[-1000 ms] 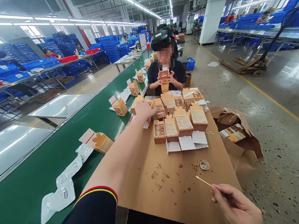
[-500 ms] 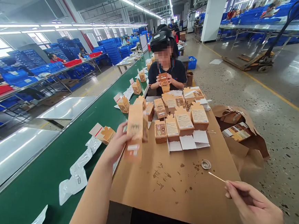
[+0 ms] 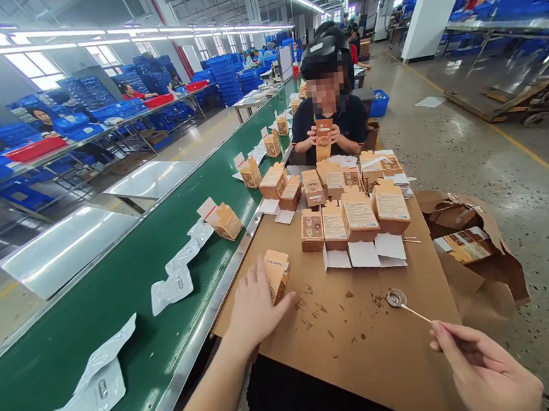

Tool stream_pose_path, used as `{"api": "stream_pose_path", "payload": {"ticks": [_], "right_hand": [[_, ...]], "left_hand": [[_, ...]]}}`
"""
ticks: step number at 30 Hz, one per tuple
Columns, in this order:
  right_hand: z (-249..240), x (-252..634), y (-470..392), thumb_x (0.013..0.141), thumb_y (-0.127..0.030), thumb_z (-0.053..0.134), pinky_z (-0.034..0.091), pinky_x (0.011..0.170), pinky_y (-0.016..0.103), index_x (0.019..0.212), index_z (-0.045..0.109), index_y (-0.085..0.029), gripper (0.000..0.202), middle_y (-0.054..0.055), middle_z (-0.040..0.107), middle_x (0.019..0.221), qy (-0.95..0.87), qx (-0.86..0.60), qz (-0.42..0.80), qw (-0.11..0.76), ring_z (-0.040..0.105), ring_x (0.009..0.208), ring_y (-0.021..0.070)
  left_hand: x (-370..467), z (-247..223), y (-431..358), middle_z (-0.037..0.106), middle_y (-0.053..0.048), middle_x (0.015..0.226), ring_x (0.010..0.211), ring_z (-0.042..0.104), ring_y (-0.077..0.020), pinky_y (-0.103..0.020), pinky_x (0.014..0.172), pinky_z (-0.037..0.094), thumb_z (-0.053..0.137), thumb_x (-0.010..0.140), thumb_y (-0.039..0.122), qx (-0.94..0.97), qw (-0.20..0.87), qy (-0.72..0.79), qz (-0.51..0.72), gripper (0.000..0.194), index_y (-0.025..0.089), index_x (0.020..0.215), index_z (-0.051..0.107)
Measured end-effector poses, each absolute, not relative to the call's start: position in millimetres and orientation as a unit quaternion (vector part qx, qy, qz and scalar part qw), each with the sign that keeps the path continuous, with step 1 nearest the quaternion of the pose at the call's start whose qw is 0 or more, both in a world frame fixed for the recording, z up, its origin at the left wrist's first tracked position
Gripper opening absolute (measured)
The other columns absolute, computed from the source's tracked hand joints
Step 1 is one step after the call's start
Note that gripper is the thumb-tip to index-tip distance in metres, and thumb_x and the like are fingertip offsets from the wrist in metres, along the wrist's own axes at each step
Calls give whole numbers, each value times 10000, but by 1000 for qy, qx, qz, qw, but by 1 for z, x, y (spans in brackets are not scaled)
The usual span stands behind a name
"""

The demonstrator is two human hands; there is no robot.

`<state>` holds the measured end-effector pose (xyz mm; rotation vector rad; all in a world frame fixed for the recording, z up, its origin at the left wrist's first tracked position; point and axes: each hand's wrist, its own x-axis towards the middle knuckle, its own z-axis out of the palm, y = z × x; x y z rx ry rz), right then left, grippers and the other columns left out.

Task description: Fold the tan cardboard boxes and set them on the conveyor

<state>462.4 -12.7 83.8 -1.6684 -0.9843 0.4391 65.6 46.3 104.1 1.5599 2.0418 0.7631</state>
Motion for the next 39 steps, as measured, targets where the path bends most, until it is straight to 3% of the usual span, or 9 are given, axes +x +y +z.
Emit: {"api": "stream_pose_path", "payload": {"ticks": [2,5,8,10,15,22,25,30,39], "right_hand": [[81,464,-9,805,-1022,932,695,627,301,883,932,-223,803,92,834,714,-415,-700,180,553,798,604,231],[74,468,-6,860,-973,935,694,638,293,884,933,-220,753,91,844,727,-433,-694,172,550,803,602,222],[66,472,-3,930,-947,892,692,635,295,881,931,-227,723,90,850,741,-469,-687,160,532,812,615,226],[63,473,1,985,-954,822,694,649,312,880,929,-232,737,95,861,762,-499,-680,140,518,812,625,232],[65,466,20,1073,-892,731,686,652,328,838,917,-256,702,93,866,757,-562,-668,93,479,794,606,233],[65,470,21,1066,-839,761,681,657,346,827,902,-259,643,99,873,780,-574,-666,92,468,784,612,240],[67,451,5,1074,-714,845,677,663,340,900,920,-243,508,90,869,792,-549,-648,109,517,787,630,235],[66,368,-18,1134,-402,798,663,614,273,871,888,-261,312,28,817,728,-622,-506,314,508,764,604,185],[44,320,-7,1090,-321,743,612,569,249,819,834,-272,290,6,798,714,-646,-478,356,477,722,581,167]], "left_hand": [[79,100,52,684,-343,1635,1584,610,-666,-727,1337,456,1045,652,510,553,242,759,243,1269,150,1774,575],[69,105,51,674,-298,1662,1520,703,-584,-689,1329,511,1053,645,424,537,303,727,302,1354,206,1851,477],[39,110,42,766,-215,1598,1466,776,-489,-633,1316,572,1070,745,527,466,436,630,444,1218,269,1807,533],[24,105,37,831,-202,1521,1450,794,-505,-653,1289,608,1107,729,581,389,543,554,496,1087,257,1672,673],[34,59,41,778,-169,1702,1644,670,-531,-704,1371,551,1093,736,710,236,683,403,562,944,289,1529,801],[59,51,52,907,-168,1349,1287,866,-413,-525,1157,695,1212,629,421,199,663,495,525,738,202,1228,840],[61,71,47,906,-147,1288,1262,866,-416,-538,1120,703,1219,619,460,239,639,513,522,767,229,1231,818],[70,85,38,879,-152,1349,1301,839,-403,-531,1133,686,1200,626,607,298,583,547,521,917,242,1331,739],[83,88,37,860,-120,1307,1231,847,-359,-484,1046,708,1102,708,556,360,556,569,489,834,272,1360,667]]}}
